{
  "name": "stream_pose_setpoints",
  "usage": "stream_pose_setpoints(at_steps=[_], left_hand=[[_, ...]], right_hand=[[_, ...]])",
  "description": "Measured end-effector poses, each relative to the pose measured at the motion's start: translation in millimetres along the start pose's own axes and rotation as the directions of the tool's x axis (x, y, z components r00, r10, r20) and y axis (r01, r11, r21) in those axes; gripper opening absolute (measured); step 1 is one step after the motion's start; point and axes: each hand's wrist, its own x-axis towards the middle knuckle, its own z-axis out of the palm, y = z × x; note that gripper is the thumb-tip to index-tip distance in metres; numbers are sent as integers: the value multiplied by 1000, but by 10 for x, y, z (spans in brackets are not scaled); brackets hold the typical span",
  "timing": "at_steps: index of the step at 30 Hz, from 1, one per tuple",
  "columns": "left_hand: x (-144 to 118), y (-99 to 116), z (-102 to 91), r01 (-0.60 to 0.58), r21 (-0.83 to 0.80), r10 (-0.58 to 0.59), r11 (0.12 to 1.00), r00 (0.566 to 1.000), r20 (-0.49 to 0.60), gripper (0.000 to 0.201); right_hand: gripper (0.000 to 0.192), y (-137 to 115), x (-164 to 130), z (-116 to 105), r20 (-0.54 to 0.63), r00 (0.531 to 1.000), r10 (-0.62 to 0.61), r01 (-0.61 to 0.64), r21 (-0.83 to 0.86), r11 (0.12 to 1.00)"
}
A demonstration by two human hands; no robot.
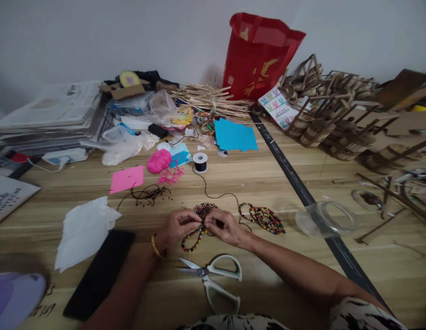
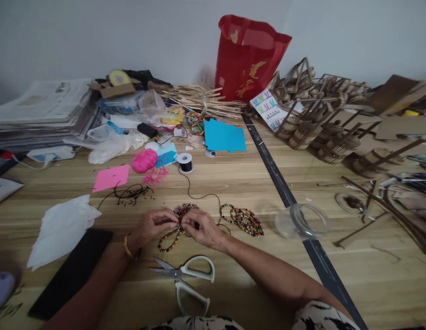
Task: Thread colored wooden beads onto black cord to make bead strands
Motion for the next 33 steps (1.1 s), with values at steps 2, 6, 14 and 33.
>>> stream_pose_setpoints(at_steps=[2, 6, 14, 33], left_hand=[[-1, 1, 4, -3, 1, 3, 1000, 1000, 0, 17], [-3, 7, 17, -11, 2, 11, 1000, 1000, -2, 17], [-2, 15, 24, -16, 0, 16, 1000, 1000, 13, 17], [-3, 8, 53, -12, 0, 12, 1000, 1000, 28, 12]], right_hand=[[10, -10, 3, -2, 2, 1000, 0, 0, 2, 1000], [9, -26, 8, -4, -3, 1000, -4, 4, 3, 1000], [7, -4, 9, 2, -6, 1000, -14, 14, 4, 1000], [10, 6, 11, 12, -4, 1000, -15, 15, -3, 1000]])
